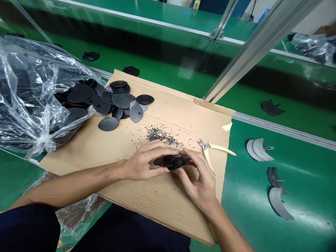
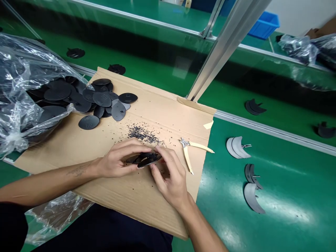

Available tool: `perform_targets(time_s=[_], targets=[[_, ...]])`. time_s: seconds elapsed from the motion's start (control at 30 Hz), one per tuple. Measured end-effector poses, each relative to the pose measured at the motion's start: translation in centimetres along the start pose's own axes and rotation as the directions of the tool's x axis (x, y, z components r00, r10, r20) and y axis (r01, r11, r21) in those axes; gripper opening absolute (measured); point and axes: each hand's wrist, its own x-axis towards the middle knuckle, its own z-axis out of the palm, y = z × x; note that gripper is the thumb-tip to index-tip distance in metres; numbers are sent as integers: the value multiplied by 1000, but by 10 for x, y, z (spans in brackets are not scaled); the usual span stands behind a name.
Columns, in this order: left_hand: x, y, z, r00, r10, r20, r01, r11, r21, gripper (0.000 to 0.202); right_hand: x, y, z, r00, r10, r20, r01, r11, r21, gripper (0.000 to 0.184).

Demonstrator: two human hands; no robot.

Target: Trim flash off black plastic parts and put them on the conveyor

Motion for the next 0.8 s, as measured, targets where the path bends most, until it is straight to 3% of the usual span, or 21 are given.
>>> perform_targets(time_s=[0.37, 0.47, 0.53, 0.63, 0.7, 0.8], targets=[[-2, 0, -1, 1000, -13, 17, 14, 1000, -16, 44, 0, 3, 0, 999, -36, -2, 36, 999, 19, 52], [-2, 3, -1, 988, -155, 12, 155, 981, -118, 37, 0, 5, 1, 999, -44, -10, 44, 999, 12, 51], [-1, 5, 0, 934, -356, 23, 350, 900, -261, 32, 0, 7, 2, 999, -46, -21, 46, 999, -5, 52], [1, 4, -1, 791, -606, 85, 571, 680, -460, 34, -2, 10, 2, 997, -61, -38, 61, 998, -11, 61], [3, 2, -1, 725, -679, 118, 628, 580, -519, 38, -2, 11, 3, 997, -68, -39, 68, 998, -1, 64], [5, -1, -2, 680, -718, 148, 645, 489, -587, 41, -2, 11, 2, 997, -74, -29, 74, 997, 9, 64]])
